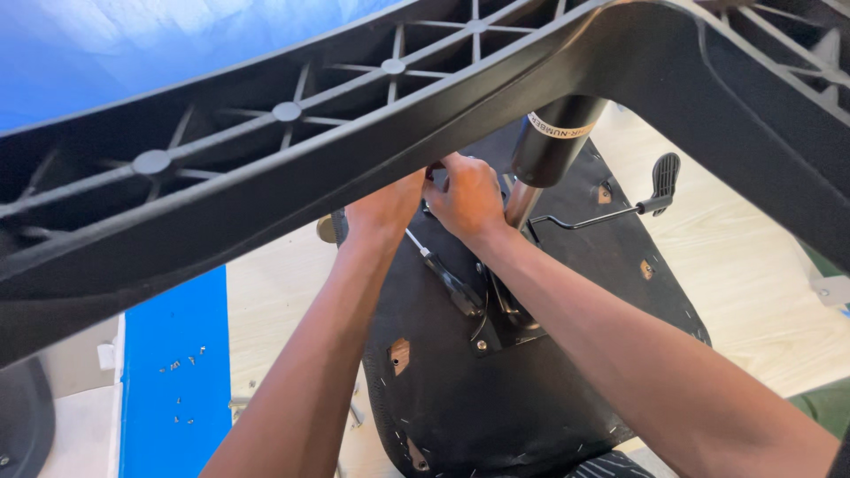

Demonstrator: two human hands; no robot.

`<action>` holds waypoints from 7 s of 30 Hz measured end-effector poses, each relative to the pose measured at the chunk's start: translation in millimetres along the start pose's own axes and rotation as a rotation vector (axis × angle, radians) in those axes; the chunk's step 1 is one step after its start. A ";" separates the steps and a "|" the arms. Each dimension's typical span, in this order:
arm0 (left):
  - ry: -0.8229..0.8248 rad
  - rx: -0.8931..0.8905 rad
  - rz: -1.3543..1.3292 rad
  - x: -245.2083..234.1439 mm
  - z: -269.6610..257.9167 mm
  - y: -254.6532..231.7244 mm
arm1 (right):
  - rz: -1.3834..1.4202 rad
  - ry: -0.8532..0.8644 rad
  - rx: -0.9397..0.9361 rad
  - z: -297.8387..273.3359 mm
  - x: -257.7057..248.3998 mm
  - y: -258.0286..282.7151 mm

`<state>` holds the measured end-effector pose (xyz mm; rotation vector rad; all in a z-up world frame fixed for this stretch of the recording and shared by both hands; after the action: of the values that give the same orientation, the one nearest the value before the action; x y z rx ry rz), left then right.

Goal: The person uses a screwdriver to tighten screws into the underside of an office chair base. They repeatedly insert screws into holes and turn the screwdriver to secure them, working on the chair's mounting plate.

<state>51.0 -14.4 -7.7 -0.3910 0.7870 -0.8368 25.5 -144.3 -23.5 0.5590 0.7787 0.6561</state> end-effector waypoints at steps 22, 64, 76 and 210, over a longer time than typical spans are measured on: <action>-0.119 -0.158 -0.199 12.8 -7.3 -49.5 | 0.058 0.016 -0.046 6.7 -19.8 -21.4; -0.122 -0.168 -0.162 -8.2 -15.5 -43.6 | 0.040 -0.034 -0.013 -7.9 -8.7 1.5; -0.105 -0.137 -0.109 -4.4 -15.5 -39.9 | -0.130 -0.010 0.079 -9.0 4.5 -3.5; 0.170 -0.241 -0.246 -52.5 -18.4 15.8 | 0.023 0.126 -0.181 -4.1 39.1 51.5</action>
<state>23.3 36.3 -4.9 -0.6468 1.0160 -1.0175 26.7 -81.1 -9.1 0.3643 0.8224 0.7800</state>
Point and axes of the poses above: each hand's wrist, its own z-axis towards the middle knuckle, its own x-axis out of the palm, y = z × x, the point moved 2 cm from there along z, towards the middle knuckle, and after that the axes turned 10 degrees about -y, right-handed, at the moved point
